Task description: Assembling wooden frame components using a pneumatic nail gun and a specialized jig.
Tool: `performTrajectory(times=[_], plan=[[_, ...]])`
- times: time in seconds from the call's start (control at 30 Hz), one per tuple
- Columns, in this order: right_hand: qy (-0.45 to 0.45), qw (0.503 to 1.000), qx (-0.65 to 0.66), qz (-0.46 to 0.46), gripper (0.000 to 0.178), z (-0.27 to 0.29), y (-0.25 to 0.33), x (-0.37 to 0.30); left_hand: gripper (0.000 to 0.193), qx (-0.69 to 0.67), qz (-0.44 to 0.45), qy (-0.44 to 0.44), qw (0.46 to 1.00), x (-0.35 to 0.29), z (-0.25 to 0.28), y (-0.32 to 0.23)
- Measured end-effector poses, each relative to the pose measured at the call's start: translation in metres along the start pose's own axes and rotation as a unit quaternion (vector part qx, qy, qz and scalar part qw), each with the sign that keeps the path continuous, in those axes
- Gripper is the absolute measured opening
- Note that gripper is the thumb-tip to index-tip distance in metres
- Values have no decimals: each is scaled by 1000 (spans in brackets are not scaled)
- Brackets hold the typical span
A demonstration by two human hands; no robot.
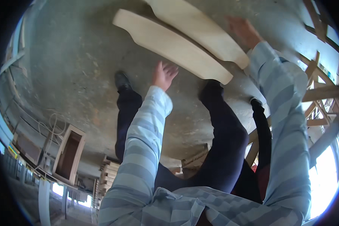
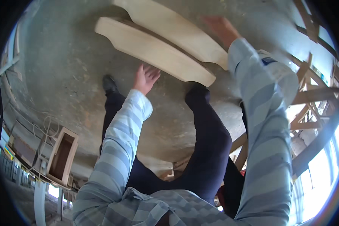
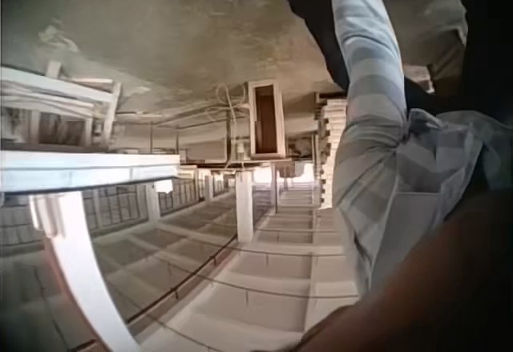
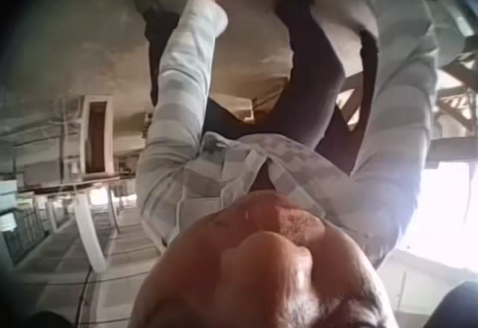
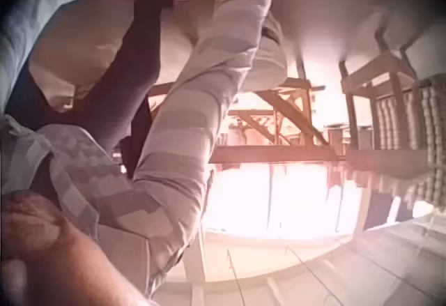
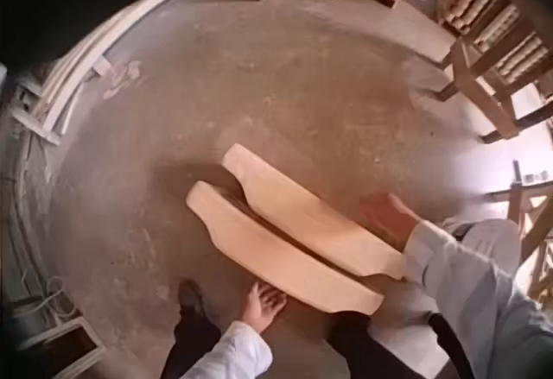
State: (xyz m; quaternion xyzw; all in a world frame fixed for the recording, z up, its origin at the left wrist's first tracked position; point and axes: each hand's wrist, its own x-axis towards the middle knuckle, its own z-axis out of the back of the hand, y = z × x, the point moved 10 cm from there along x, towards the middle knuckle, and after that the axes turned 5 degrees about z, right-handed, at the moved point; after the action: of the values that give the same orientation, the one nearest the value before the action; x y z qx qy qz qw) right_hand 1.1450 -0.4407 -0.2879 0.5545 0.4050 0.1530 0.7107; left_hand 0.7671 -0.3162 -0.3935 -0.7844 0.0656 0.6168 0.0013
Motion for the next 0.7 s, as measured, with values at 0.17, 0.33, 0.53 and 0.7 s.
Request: performTrajectory(times=[0.17,0.33,0.53,0.7], plan=[[82,951,-11,-296,35,-74,-65,55,51,-48,-122,72,989,90,1,-8],[268,873,275,-302,85,-136,-95,57,53,-238,-26,190,952,79,-90,-9],[187,924,255,-216,44,-149,-117,55,62,-185,-31,80,979,31,-90,-17],[103,876,210,-423,48,-154,-165,-11,65,-206,28,127,970,20,-58,18]])
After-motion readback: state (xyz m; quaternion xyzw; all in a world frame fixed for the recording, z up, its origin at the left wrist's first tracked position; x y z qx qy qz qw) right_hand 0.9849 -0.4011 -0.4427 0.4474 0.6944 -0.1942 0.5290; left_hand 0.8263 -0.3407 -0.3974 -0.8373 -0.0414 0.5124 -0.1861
